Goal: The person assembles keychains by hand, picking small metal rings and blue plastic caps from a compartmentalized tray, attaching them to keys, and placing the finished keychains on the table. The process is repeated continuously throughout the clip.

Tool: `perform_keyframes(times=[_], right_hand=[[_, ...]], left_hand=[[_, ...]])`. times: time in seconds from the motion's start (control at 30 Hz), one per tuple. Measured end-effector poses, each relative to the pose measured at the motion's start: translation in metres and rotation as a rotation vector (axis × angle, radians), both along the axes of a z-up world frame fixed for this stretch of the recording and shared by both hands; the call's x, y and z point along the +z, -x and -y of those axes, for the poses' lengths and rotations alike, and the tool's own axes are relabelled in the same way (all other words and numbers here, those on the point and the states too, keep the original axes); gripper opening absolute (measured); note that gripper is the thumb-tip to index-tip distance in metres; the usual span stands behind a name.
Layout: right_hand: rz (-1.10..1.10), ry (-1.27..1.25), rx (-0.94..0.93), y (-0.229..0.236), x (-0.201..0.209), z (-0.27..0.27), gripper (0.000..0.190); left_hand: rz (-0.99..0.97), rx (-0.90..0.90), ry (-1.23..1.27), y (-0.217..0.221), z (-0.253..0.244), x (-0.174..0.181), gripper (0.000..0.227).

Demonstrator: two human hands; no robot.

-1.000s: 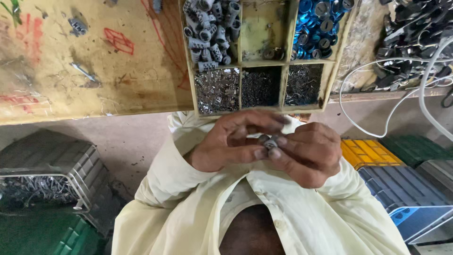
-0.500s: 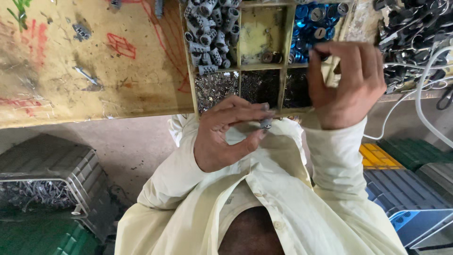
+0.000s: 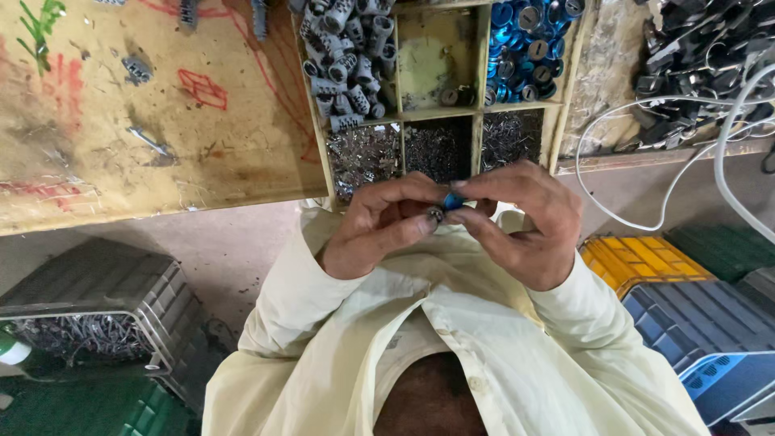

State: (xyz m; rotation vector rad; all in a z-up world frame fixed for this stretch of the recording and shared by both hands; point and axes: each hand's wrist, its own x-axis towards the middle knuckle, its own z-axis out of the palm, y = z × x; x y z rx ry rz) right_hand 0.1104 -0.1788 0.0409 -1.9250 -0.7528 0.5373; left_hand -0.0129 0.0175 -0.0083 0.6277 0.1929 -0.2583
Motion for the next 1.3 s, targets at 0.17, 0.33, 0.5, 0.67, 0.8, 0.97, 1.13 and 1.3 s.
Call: perform_keyframes(times=[0.17, 0.33, 0.5, 0.67, 0.8, 0.97, 1.13, 1.3], right_hand=[[-0.216, -0.059, -0.027, 0.001, -0.004, 0.005, 0.025], [-0.182, 0.032, -0.015, -0.003, -0.003, 0.005, 0.022], [-0.169, 0.146, -0.012, -0.009, 0.000, 0.011, 0.018], [-0.497, -0.028, -0.104, 0.003, -0.012, 0.016, 0.015], [-0.675, -0.162, 0.023, 0.005, -0.028, 0.025, 0.014], [-1.373, -0.512, 0.154, 0.012, -0.041, 0.020, 0.018], [-1.147, -0.563, 0.267, -0.013, -0.031, 0.019, 0.022], [0.675, 0.419, -0.187, -0.080, -0.017, 0.046, 0.018]], left_hand=[[0.036, 0.087, -0.772, -0.003, 0.001, 0.021, 0.029], [0.100, 0.107, -1.134, -0.011, -0.001, 0.039, 0.033], [0.154, 0.143, -1.210, -0.014, 0.002, 0.043, 0.036], [0.176, 0.209, -1.242, -0.011, 0.005, 0.042, 0.038], [0.292, 0.203, -1.334, -0.007, 0.004, 0.045, 0.037], [0.418, 0.118, -1.208, -0.001, -0.001, 0.039, 0.038], [0.151, 0.049, -0.604, -0.006, 0.021, 0.021, 0.035], [0.185, 0.085, -0.683, -0.012, 0.026, 0.021, 0.035]])
